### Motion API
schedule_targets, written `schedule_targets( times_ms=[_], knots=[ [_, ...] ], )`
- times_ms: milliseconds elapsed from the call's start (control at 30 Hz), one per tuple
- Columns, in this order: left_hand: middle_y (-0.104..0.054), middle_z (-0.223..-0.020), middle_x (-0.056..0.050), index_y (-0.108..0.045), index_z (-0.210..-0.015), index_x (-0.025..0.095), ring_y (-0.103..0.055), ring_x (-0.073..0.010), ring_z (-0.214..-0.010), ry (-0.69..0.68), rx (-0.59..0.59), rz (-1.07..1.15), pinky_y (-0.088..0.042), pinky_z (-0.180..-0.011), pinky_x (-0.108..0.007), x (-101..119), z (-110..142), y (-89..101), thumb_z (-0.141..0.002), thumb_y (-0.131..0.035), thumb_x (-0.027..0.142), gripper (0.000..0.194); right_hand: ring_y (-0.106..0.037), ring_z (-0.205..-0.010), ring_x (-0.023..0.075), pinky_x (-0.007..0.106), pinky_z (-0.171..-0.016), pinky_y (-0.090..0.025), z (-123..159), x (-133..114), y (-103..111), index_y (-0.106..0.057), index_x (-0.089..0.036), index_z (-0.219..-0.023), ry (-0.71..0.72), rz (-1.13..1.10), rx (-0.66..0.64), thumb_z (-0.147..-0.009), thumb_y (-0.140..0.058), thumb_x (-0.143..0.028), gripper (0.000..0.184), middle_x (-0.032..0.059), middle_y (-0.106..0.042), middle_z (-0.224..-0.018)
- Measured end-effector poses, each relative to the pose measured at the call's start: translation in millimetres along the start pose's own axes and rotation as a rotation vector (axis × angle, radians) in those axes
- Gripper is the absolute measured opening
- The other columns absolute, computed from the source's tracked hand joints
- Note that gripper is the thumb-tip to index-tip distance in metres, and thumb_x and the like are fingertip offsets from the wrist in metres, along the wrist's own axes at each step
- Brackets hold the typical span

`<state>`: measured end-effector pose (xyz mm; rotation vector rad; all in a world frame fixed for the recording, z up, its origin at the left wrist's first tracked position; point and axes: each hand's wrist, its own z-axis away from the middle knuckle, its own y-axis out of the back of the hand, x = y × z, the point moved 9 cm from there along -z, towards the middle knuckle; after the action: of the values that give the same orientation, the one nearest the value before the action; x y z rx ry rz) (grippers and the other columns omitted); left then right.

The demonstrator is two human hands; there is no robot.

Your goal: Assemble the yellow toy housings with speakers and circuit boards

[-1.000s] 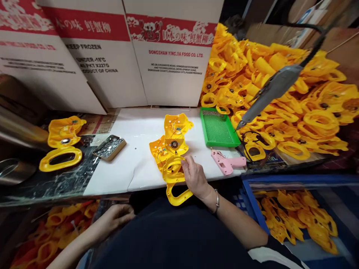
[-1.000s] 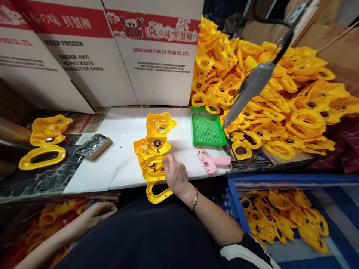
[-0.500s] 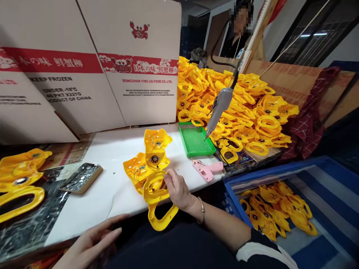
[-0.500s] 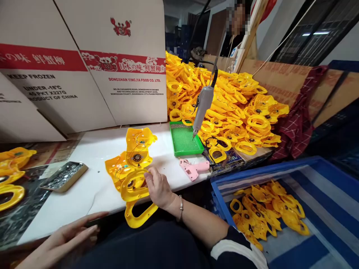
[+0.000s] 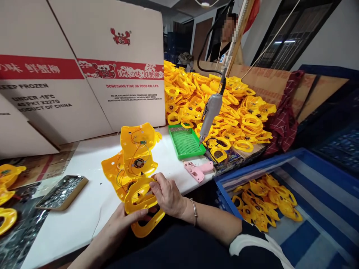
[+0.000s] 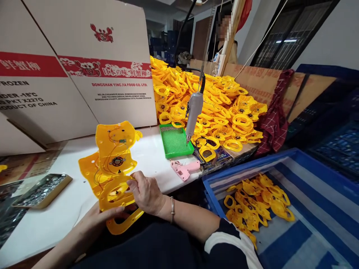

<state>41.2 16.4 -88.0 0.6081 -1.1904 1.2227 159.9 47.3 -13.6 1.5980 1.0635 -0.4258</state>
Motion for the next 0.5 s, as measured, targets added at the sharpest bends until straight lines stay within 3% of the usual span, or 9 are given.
schedule_targets(
  times_ms=[133, 300, 400, 500],
  knots=[
    [-0.075, -0.101, -0.012, -0.064, -0.114, 0.014, -0.07, -0.0292, -0.093, 0.005, -0.016, 0.005, -0.056, -0.077, -0.035, 7, -4, -7.2, -0.066, -0.084, 0.043, 0.06, -0.063, -0.067, 0.013, 0.023, -0.062, -0.044, 2, 5, 6, -0.047, -0.022, -0.094, -0.042, -0.075, -0.03, -0.103, -0.034, -0.038, 0.023, -0.0001, -0.063, -0.073],
    [-0.069, -0.123, -0.011, -0.056, -0.123, 0.017, -0.068, -0.0259, -0.105, -0.105, -0.096, 0.099, -0.053, -0.093, -0.035, 25, -6, -16.3, -0.067, -0.086, 0.03, 0.065, -0.059, -0.068, 0.0123, 0.023, -0.064, -0.045, -7, 8, 13, -0.047, -0.022, -0.086, -0.066, -0.166, -0.036, -0.102, -0.036, -0.04, 0.026, 0.0001, -0.062, -0.075],
    [-0.067, -0.125, -0.01, -0.054, -0.125, 0.018, -0.066, -0.0252, -0.108, -0.142, -0.086, 0.129, -0.052, -0.093, -0.033, 28, -10, -11.1, -0.067, -0.086, 0.025, 0.066, -0.059, -0.068, 0.0119, 0.023, -0.063, -0.046, -15, 11, 11, -0.048, -0.021, -0.085, -0.091, -0.291, -0.066, -0.102, -0.036, -0.043, 0.03, -0.0001, -0.062, -0.074],
    [-0.07, -0.116, -0.009, -0.053, -0.121, 0.018, -0.069, -0.0217, -0.095, -0.141, -0.064, 0.147, -0.053, -0.085, -0.031, 23, -12, -3.0, -0.07, -0.083, 0.026, 0.06, -0.061, -0.07, 0.0125, 0.024, -0.064, -0.049, -18, 16, 12, -0.051, -0.021, -0.086, -0.12, -0.321, -0.069, -0.101, -0.038, -0.046, 0.032, 0.0011, -0.064, -0.078]
  ],
)
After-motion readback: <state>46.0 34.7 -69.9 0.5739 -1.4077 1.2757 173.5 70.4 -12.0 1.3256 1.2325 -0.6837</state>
